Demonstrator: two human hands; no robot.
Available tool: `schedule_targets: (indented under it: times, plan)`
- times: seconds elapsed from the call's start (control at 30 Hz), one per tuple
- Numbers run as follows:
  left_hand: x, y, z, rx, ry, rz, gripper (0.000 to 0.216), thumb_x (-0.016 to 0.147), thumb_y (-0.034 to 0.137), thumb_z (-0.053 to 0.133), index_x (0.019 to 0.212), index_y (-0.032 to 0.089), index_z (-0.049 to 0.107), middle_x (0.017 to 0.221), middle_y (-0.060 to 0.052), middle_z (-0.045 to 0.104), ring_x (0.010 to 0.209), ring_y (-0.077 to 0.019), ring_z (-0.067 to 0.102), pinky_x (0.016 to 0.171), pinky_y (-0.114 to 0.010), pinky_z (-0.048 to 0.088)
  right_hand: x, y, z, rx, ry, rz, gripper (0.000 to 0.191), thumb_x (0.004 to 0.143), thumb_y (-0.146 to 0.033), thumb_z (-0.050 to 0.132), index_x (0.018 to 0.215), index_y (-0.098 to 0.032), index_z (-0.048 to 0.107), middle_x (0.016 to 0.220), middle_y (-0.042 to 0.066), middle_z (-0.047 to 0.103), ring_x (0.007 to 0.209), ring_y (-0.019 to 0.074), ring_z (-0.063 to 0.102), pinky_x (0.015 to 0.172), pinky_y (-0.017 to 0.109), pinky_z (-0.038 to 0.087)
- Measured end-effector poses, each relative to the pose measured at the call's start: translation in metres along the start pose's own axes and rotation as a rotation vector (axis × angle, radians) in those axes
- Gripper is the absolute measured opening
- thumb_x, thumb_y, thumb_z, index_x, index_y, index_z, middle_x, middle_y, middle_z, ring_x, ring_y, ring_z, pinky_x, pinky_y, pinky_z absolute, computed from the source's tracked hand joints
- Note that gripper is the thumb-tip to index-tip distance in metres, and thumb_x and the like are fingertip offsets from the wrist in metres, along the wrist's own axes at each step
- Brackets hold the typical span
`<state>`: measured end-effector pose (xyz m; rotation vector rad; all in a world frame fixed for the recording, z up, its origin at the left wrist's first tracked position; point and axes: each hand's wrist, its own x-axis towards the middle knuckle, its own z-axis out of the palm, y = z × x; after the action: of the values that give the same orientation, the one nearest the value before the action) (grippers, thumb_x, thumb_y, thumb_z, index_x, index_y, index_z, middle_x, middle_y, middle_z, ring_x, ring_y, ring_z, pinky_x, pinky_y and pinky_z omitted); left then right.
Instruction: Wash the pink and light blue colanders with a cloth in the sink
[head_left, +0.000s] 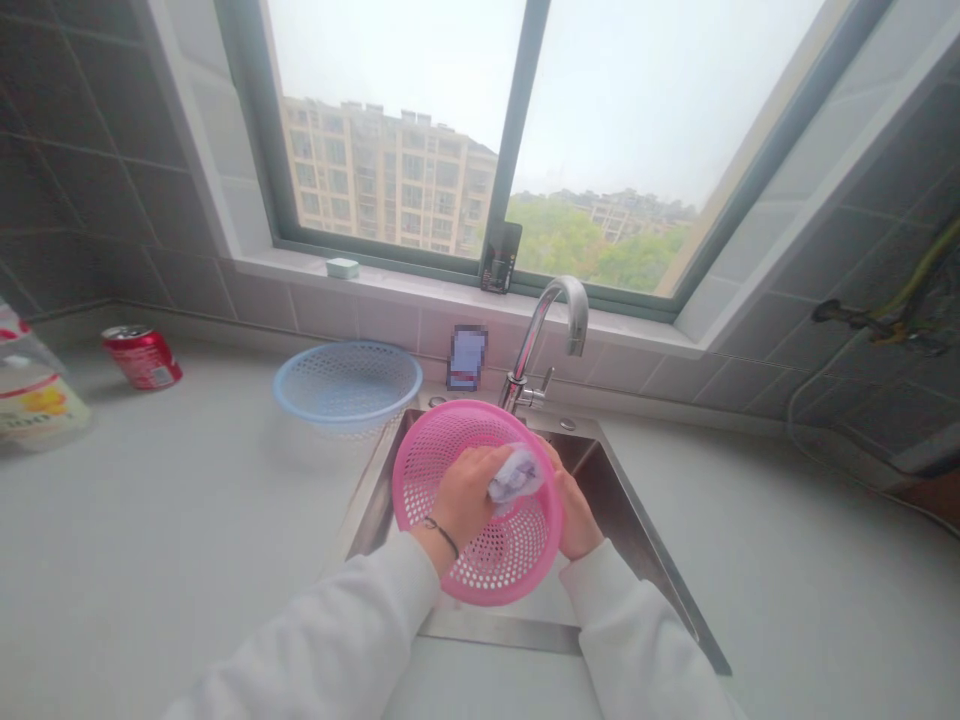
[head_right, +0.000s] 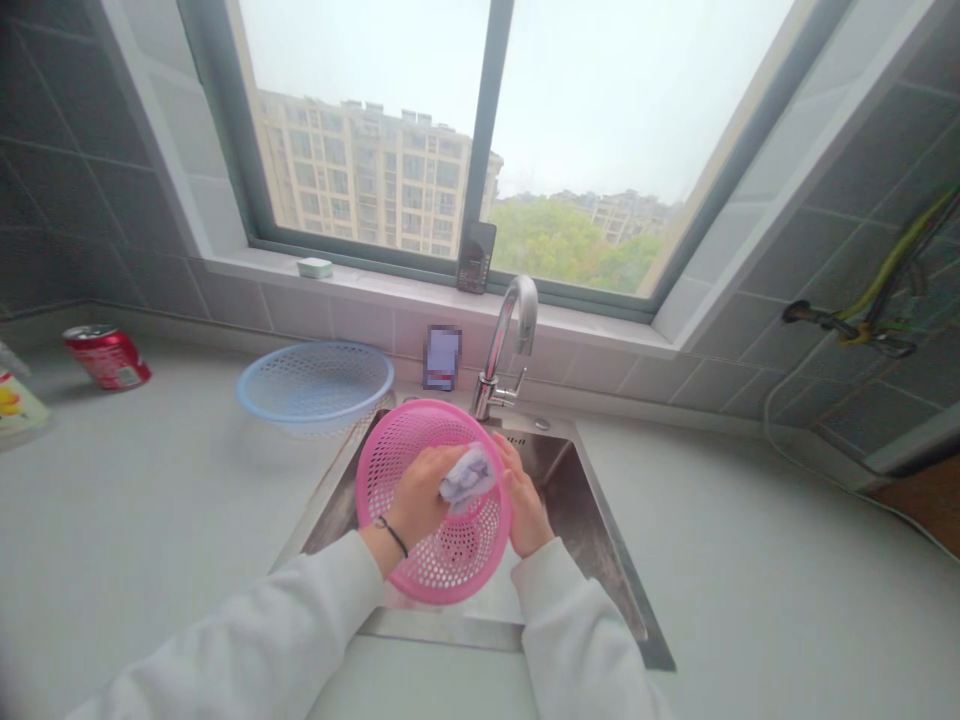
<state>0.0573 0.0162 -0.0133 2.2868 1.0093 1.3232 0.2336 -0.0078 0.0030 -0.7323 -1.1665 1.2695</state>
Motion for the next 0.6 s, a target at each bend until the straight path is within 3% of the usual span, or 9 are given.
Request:
schedule_targets:
  times: [0.13,0.27,0.47,0.6]
  plan:
    - [0.000,-0.001,-0.001,0.005,0.080,-0.046,0.054,0.082,0.006,0.056,0.132,0.023,0.059,0.120,-0.008,0.070,0.108,-0.0262,0.062,0.096,-0.042,0.048,-0.003,0.005,0.001,-0.134,-0.044,-0.048,0.085,0.066,-0.063,0.085,0.140,-0.032,0.056,0.157,0.003,0.041,0.148,0.0307,0.030,0.123,0.047,0.025]
    - [0.001,-0.002,0.004,-0.038,0.065,-0.095,0.046,0.085,0.012,0.057,0.130,0.021,0.061,0.121,-0.008,0.070,0.110,-0.0265,0.062,0.099,-0.042,0.048,-0.005,0.016,0.005,-0.070,-0.025,-0.023,0.084,0.066,-0.049,0.089,0.141,-0.034,0.053,0.145,0.003,0.055,0.139,0.0312,0.045,0.118,0.048,0.034]
    - [0.001,0.002,0.010,-0.144,-0.192,0.022,0.036,0.087,0.013,0.058,0.121,0.022,0.067,0.113,-0.006,0.074,0.102,-0.0243,0.066,0.093,-0.038,0.050,0.000,0.020,-0.011,0.119,0.177,-0.045,0.058,0.075,-0.042,0.078,0.130,-0.038,0.061,0.128,0.000,0.069,0.122,0.0321,0.061,0.107,0.052,0.046]
    - [0.000,0.005,0.009,-0.103,-0.267,0.051,0.038,0.085,0.010,0.058,0.120,0.022,0.068,0.112,-0.006,0.074,0.102,-0.0256,0.066,0.093,-0.039,0.050,0.001,0.013,-0.017,0.154,0.090,0.031,0.053,0.075,-0.042,0.077,0.125,-0.030,0.067,0.125,0.004,0.071,0.122,0.0342,0.062,0.109,0.053,0.045]
